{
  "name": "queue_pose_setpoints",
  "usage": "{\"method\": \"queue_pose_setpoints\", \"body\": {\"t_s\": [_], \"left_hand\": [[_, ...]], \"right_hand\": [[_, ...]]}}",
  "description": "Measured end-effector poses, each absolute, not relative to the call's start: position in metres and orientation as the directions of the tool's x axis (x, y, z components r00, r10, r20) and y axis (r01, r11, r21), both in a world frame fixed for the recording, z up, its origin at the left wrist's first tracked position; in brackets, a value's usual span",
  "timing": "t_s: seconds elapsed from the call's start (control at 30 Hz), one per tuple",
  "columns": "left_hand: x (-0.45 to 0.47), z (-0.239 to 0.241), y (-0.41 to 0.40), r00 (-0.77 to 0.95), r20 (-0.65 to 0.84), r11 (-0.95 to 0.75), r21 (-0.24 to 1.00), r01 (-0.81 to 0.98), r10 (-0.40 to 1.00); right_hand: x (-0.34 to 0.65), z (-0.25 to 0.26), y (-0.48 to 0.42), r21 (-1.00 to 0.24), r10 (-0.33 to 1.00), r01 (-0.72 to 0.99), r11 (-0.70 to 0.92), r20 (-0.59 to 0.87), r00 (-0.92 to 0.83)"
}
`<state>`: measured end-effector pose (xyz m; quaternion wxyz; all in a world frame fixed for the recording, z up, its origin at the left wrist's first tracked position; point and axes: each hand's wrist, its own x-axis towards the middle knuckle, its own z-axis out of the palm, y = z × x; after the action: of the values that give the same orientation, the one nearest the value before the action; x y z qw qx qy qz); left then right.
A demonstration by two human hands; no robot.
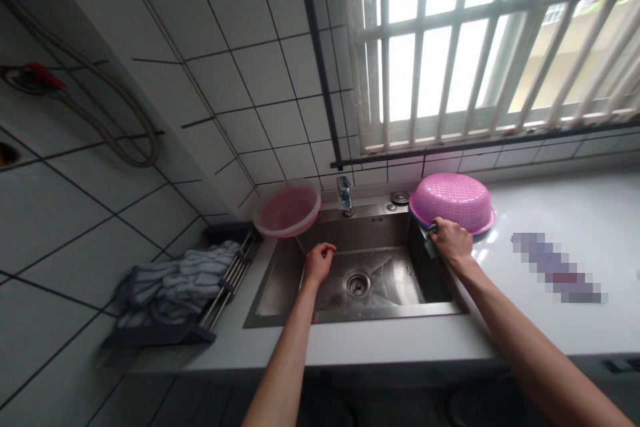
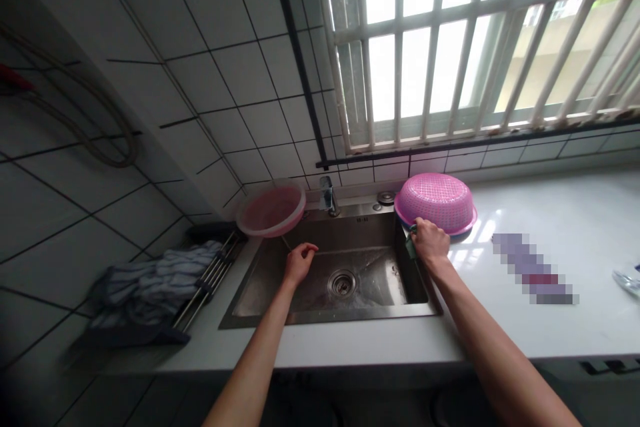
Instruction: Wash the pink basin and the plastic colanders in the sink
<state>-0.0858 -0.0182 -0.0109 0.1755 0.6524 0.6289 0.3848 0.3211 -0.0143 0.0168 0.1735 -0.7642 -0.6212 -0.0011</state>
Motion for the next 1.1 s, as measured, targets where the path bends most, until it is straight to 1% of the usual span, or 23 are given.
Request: {"method": "queue_pose_setpoints", "body": {"t_s": [0.13, 0.2, 0.3, 0.4, 0.5, 0.57, 0.63, 0.73, 0.83, 0.9, 1.0, 1.1], "left_hand": [[-0.084, -0.010, -0.019, -0.101, 0.270, -0.139, 0.739, 0.659, 0.958], [-0.085, -0.010, -0.019, -0.109, 0.272, -0.137, 0.742, 0.656, 0.956], [-0.086, -0.010, -0.019, -0.115, 0.268, -0.129, 0.744, 0.656, 0.956], [-0.086, -0.010, -0.019, -0.114, 0.255, -0.122, 0.750, 0.651, 0.960], [-0.085, -0.010, -0.019, -0.101, 0.252, -0.130, 0.754, 0.644, 0.962], [-0.084, -0.009, -0.019, -0.099, 0.247, -0.127, 0.755, 0.643, 0.964], [-0.084, -0.009, -0.019, -0.104, 0.239, -0.118, 0.756, 0.644, 0.965], [-0.085, -0.009, -0.021, -0.113, 0.238, -0.111, 0.757, 0.643, 0.965], [-0.086, -0.011, -0.020, -0.111, 0.242, -0.115, 0.754, 0.647, 0.964], [-0.087, -0.013, -0.018, -0.112, 0.245, -0.117, 0.754, 0.646, 0.963], [-0.089, -0.018, -0.014, -0.119, 0.273, -0.139, 0.762, 0.633, 0.955], [-0.092, -0.022, -0.011, -0.163, 0.304, -0.148, 0.780, 0.608, 0.939]], "right_hand": [[0.327, 0.025, -0.004, -0.170, 0.965, 0.973, -0.153, 0.188, 0.185], [0.334, 0.028, -0.002, -0.164, 0.964, 0.977, -0.138, 0.206, 0.171], [0.351, 0.031, 0.001, -0.249, 0.943, 0.958, -0.143, 0.258, 0.208], [0.369, 0.035, 0.002, -0.335, 0.935, 0.930, -0.150, 0.258, 0.244], [0.376, 0.038, 0.000, -0.335, 0.941, 0.934, -0.120, 0.262, 0.215], [0.376, 0.039, -0.003, -0.335, 0.917, 0.936, -0.109, 0.329, 0.224], [0.375, 0.042, -0.004, -0.369, 0.848, 0.922, -0.121, 0.444, 0.289], [0.382, 0.055, -0.004, -0.470, 0.684, 0.871, -0.143, 0.589, 0.430], [0.395, 0.078, -0.008, -0.533, 0.533, 0.837, -0.124, 0.676, 0.509], [0.401, 0.096, -0.016, -0.526, 0.474, 0.845, -0.102, 0.721, 0.506], [0.399, 0.120, -0.037, -0.468, 0.512, 0.880, -0.078, 0.739, 0.438], [0.379, 0.132, -0.058, -0.364, 0.657, 0.931, 0.031, 0.709, 0.256]]}}
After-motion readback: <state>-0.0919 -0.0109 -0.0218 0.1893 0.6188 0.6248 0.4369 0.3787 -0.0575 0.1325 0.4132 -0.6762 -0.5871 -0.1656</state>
